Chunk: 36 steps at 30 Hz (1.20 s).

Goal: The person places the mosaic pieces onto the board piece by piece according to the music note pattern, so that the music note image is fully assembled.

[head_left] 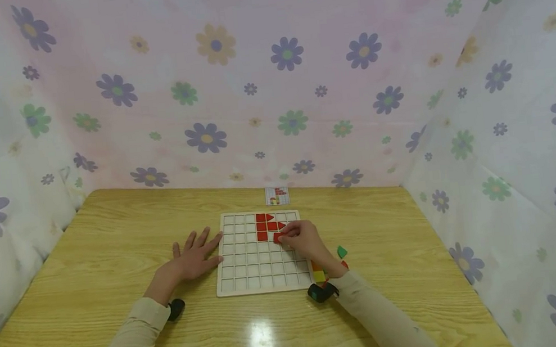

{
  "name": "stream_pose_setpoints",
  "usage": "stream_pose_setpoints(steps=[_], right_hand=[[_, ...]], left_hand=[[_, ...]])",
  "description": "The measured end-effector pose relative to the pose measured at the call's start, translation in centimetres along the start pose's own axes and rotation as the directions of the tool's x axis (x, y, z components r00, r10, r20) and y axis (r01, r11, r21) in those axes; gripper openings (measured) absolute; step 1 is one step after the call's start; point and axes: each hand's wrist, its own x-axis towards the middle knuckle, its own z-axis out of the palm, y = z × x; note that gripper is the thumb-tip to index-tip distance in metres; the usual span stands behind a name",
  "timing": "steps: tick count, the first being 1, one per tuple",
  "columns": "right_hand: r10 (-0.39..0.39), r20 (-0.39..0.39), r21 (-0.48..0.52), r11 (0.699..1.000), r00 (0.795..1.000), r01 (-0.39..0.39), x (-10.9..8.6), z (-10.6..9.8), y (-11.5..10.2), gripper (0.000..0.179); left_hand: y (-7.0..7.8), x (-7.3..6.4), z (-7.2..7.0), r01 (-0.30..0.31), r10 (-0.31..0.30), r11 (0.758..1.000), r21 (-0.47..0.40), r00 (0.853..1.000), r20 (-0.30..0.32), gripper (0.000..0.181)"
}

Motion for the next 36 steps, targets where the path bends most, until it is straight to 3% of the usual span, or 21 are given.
stream_pose_setpoints(steps=[14,22,28,36], right_hand=[[-0.067,-0.054,-0.075,0.995,0.996,0.063,1.1,0.8,-0.3,0.004],[-0.099,-0.049,-0.093,0.991,0.994,0.094,1.2,0.9,-0.4,0.005],[-0.079,-0.059,-0.084,0.994,0.995,0.074,1.5,1.0,-0.3,0.006],[-0.074,-0.072,-0.09,0.994,0.995,0.068,1.5,1.1,-0.5,0.004]], left_hand=[[0.0,0.0,-0.2,-0.005,0.005,1.0,-0.004,1.0,0.002,0.068],[-1.7,0.8,0.8,-0.019,0.019,1.0,-0.002,1.0,-0.02,0.077],[-1.4,0.4,0.4,-0.039,0.039,0.999,-0.038,0.999,-0.012,0.074],[-1.0,0.4,0.3,-0.022,0.021,1.0,-0.021,1.0,-0.007,0.072]])
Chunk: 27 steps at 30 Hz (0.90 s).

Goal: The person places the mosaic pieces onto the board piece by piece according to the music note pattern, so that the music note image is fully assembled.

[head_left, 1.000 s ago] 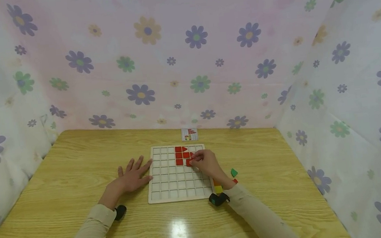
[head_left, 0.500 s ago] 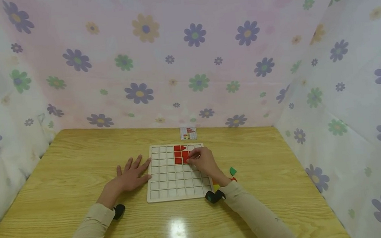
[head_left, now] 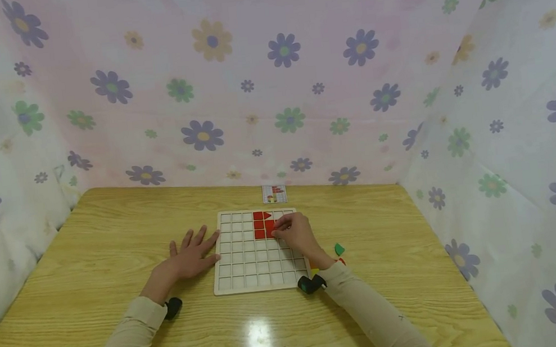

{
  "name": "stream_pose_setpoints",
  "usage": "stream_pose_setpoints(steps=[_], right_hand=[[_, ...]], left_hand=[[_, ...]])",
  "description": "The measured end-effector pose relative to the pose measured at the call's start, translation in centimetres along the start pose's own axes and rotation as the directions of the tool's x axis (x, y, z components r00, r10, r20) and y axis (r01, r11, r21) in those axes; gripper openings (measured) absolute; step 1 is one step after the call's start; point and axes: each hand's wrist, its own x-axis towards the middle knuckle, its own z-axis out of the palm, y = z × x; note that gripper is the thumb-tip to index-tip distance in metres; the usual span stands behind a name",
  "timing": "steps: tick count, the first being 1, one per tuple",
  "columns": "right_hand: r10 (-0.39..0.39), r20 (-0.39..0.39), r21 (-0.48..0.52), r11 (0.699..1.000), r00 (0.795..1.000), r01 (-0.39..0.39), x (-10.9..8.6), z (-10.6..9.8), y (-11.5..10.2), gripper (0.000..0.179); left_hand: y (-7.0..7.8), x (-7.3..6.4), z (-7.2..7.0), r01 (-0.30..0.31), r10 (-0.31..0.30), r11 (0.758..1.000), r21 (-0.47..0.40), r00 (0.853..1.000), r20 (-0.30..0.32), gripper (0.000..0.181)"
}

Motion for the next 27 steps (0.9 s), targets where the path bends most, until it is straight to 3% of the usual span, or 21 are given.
stream_pose_setpoints(steps=[15,27], right_hand=[[-0.053,-0.034,-0.088,0.995,0.998,0.05,-0.46,0.17,-0.5,0.005],[-0.047,-0.033,-0.064,0.997,0.998,0.045,-0.52,0.03,-0.75,0.005]], left_hand=[[0.62,-0.12,-0.04,0.004,-0.004,1.0,0.005,1.0,-0.006,0.069],[0.48,-0.29,-0.21,-0.02,0.02,1.0,-0.016,1.0,-0.011,0.071]])
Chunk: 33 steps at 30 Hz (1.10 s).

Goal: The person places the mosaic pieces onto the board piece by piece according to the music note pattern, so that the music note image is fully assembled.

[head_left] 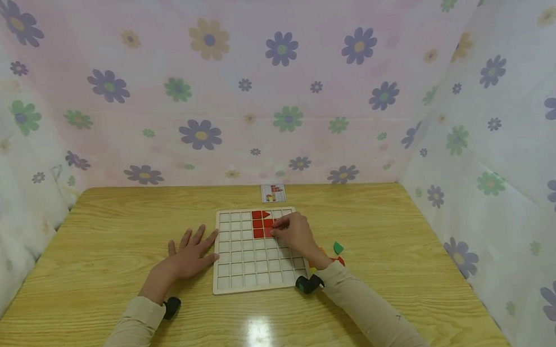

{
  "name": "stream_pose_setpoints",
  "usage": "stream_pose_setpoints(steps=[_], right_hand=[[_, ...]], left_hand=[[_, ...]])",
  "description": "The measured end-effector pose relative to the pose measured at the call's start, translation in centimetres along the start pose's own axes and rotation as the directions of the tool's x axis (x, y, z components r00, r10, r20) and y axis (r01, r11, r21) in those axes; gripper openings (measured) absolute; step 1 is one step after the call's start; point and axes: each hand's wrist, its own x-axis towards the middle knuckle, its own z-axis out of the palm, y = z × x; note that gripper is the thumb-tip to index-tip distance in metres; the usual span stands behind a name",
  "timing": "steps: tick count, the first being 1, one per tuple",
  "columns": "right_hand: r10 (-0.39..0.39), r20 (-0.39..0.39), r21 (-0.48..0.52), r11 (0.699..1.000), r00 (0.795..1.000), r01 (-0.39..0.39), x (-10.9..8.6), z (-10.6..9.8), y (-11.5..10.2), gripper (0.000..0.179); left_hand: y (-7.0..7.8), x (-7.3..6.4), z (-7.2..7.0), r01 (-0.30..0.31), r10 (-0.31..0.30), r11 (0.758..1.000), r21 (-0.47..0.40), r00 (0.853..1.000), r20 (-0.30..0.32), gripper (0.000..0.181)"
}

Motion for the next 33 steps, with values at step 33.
stream_pose_setpoints(steps=[33], right_hand=[[0.016,0.054,0.075,0.997,0.998,-0.02,0.0,-0.9,0.4,0.014]], left_hand=[[0.5,-0.1,-0.1,0.021,-0.021,1.0,0.019,1.0,0.01,0.069]])
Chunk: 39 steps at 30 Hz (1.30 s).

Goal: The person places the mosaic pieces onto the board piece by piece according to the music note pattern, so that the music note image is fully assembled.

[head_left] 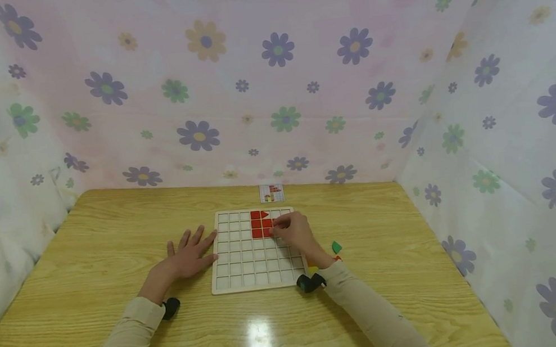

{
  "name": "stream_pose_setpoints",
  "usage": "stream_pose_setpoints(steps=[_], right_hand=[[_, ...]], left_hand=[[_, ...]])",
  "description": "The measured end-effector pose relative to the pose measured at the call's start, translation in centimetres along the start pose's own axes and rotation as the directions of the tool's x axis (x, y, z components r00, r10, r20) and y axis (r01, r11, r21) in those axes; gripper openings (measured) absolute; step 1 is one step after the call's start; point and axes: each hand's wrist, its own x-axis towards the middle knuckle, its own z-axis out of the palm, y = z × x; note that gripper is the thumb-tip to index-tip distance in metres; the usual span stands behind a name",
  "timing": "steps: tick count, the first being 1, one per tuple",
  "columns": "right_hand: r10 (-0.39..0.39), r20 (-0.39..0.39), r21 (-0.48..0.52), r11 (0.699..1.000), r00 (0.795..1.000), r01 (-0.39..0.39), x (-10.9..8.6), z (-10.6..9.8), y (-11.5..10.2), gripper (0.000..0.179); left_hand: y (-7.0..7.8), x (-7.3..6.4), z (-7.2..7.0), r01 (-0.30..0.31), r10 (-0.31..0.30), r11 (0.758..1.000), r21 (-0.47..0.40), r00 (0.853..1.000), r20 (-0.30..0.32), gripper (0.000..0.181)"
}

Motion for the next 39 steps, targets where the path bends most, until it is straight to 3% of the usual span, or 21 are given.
stream_pose_setpoints(steps=[9,14,21,29,39], right_hand=[[-0.04,-0.015,0.116,0.992,0.999,0.041,1.3,-3.6,1.8,0.022],[-0.047,0.095,0.053,0.998,0.994,0.042,1.1,-5.8,3.0,0.023],[-0.085,0.296,-0.12,0.985,0.951,0.126,-0.3,-8.1,4.1,0.014],[-0.055,0.391,-0.159,0.979,0.919,0.126,-2.4,-10.1,4.7,0.017],[0.05,0.486,-0.229,0.971,0.873,0.072,-4.4,-13.0,5.2,0.02]], left_hand=[[-0.3,-0.1,-0.3,0.002,-0.002,1.0,0.001,1.0,-0.004,0.07],[-0.5,0.0,-0.2,-0.009,0.009,1.0,-0.006,1.0,-0.013,0.07],[-0.3,0.0,0.1,-0.008,0.008,1.0,0.007,1.0,-0.008,0.07],[0.0,0.0,0.3,0.009,-0.009,1.0,0.019,1.0,-0.007,0.07],[-0.3,0.2,0.4,0.007,-0.006,1.0,0.025,1.0,-0.011,0.07]])
